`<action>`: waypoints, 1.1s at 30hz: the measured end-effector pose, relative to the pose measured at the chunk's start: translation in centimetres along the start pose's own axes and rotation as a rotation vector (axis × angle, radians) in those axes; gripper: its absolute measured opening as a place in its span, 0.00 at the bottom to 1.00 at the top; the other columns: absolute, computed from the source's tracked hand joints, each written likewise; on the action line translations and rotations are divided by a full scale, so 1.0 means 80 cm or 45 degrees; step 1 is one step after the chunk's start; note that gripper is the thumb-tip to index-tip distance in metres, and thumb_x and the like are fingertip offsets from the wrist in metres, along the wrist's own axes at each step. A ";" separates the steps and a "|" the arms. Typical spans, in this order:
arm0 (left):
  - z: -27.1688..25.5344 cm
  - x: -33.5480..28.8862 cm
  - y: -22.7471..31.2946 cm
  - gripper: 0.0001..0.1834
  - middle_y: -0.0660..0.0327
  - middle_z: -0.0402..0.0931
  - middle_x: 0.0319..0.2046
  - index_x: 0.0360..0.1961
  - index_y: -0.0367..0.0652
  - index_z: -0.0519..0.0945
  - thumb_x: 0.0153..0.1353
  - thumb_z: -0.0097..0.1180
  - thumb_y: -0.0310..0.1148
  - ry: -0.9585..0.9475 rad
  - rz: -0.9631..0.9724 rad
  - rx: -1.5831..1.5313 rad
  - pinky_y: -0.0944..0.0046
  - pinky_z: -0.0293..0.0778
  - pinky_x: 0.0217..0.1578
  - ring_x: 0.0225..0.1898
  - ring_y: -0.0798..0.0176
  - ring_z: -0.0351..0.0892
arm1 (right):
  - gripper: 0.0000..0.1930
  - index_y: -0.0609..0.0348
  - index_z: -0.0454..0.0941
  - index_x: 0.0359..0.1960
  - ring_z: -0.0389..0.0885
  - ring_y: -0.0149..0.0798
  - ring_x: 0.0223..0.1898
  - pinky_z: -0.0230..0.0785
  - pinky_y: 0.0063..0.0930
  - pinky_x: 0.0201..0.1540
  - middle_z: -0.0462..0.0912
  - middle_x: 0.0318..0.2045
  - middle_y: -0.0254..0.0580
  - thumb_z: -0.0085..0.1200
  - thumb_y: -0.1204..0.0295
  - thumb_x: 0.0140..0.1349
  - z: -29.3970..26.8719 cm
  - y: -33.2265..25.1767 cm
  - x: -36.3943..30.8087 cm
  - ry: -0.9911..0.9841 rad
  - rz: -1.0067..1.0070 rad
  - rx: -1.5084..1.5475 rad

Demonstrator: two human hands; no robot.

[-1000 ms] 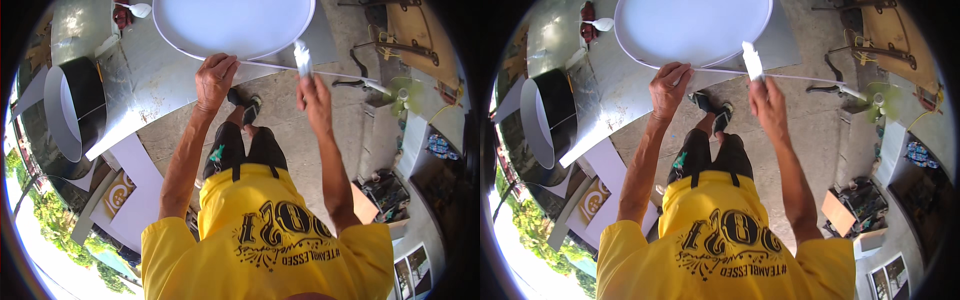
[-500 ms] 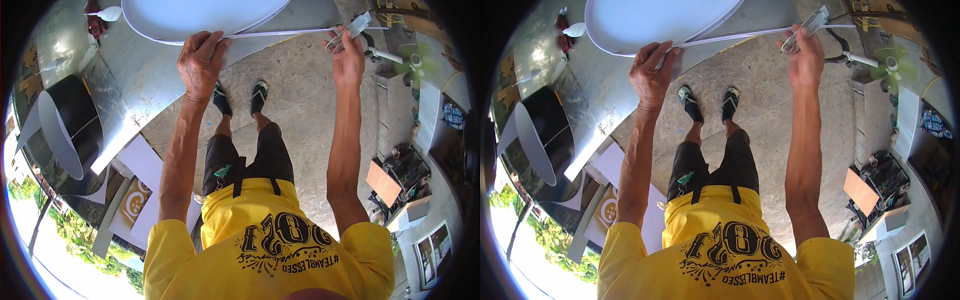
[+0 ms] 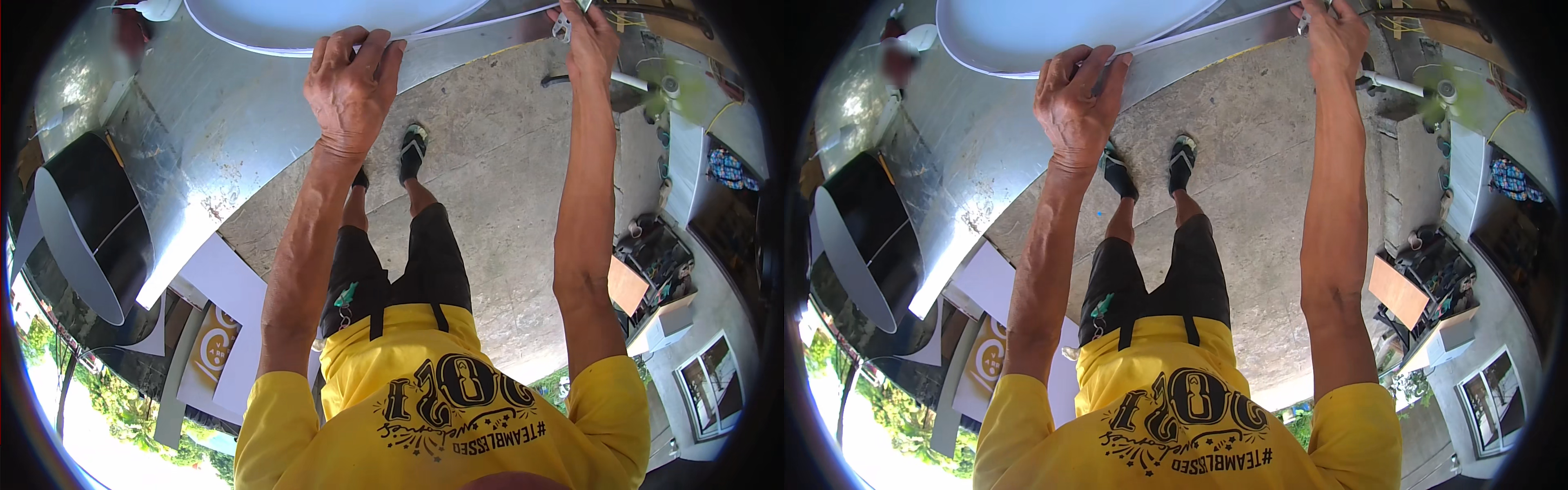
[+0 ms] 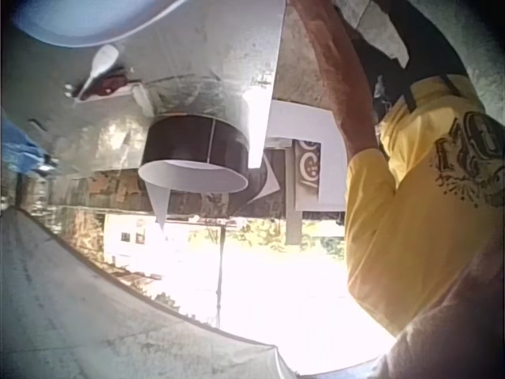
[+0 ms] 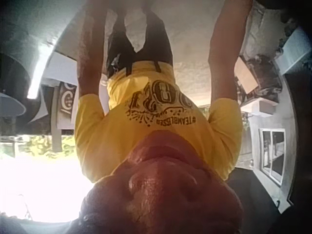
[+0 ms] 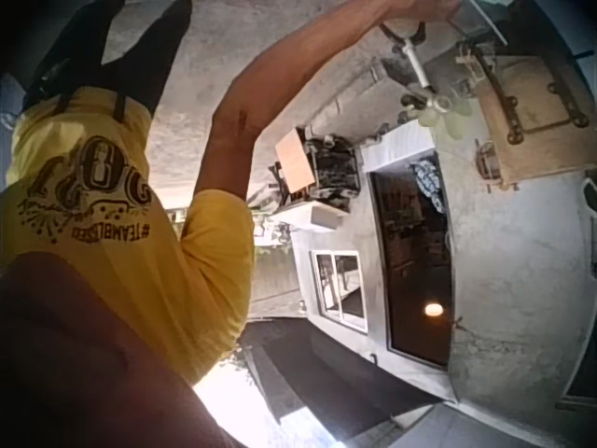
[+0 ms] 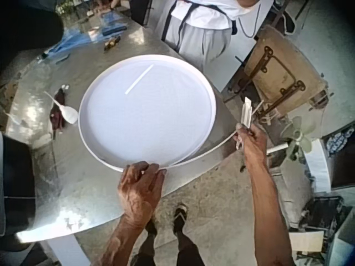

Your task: Applying adhesive and a border strip to a circular white sign panel.

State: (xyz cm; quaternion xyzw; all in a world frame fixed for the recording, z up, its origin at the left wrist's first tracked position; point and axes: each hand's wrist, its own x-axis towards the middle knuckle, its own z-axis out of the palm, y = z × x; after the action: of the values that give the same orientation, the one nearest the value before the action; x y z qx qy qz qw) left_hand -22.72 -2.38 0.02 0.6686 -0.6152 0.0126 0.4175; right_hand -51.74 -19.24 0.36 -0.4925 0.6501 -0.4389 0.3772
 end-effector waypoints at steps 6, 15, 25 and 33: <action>0.000 -0.001 -0.006 0.11 0.61 0.85 0.35 0.36 0.47 0.92 0.52 0.77 0.36 0.003 0.040 0.018 0.58 0.80 0.39 0.37 0.57 0.84 | 0.17 0.67 0.83 0.48 0.85 0.34 0.40 0.79 0.30 0.44 0.84 0.39 0.39 0.66 0.64 0.70 0.018 -0.011 -0.038 0.067 -0.177 0.144; 0.011 -0.001 -0.010 0.08 0.62 0.84 0.35 0.33 0.47 0.91 0.54 0.74 0.38 0.103 0.150 0.057 0.57 0.80 0.34 0.35 0.58 0.83 | 0.13 0.64 0.82 0.51 0.88 0.35 0.40 0.83 0.34 0.47 0.88 0.37 0.39 0.61 0.67 0.73 0.032 -0.009 -0.171 0.062 -0.349 -0.372; 0.011 0.003 -0.009 0.10 0.61 0.85 0.32 0.33 0.48 0.92 0.50 0.78 0.36 0.085 0.136 0.102 0.59 0.80 0.36 0.34 0.59 0.85 | 0.11 0.60 0.72 0.43 0.82 0.48 0.19 0.69 0.40 0.20 0.79 0.20 0.44 0.55 0.65 0.76 0.097 -0.022 -0.281 -0.272 -0.522 -0.491; 0.016 -0.004 -0.013 0.10 0.62 0.84 0.34 0.34 0.48 0.91 0.53 0.76 0.39 0.109 0.128 0.092 0.57 0.79 0.36 0.36 0.57 0.83 | 0.09 0.59 0.72 0.40 0.82 0.44 0.18 0.70 0.35 0.20 0.81 0.22 0.43 0.56 0.67 0.74 0.106 -0.023 -0.279 -0.249 -0.585 -0.588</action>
State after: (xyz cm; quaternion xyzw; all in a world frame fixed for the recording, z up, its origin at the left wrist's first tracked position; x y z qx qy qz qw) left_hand -22.55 -2.96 -1.51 0.6505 -0.6286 0.0843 0.4177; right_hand -38.22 0.51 0.55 -0.7383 0.5651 -0.3041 0.2076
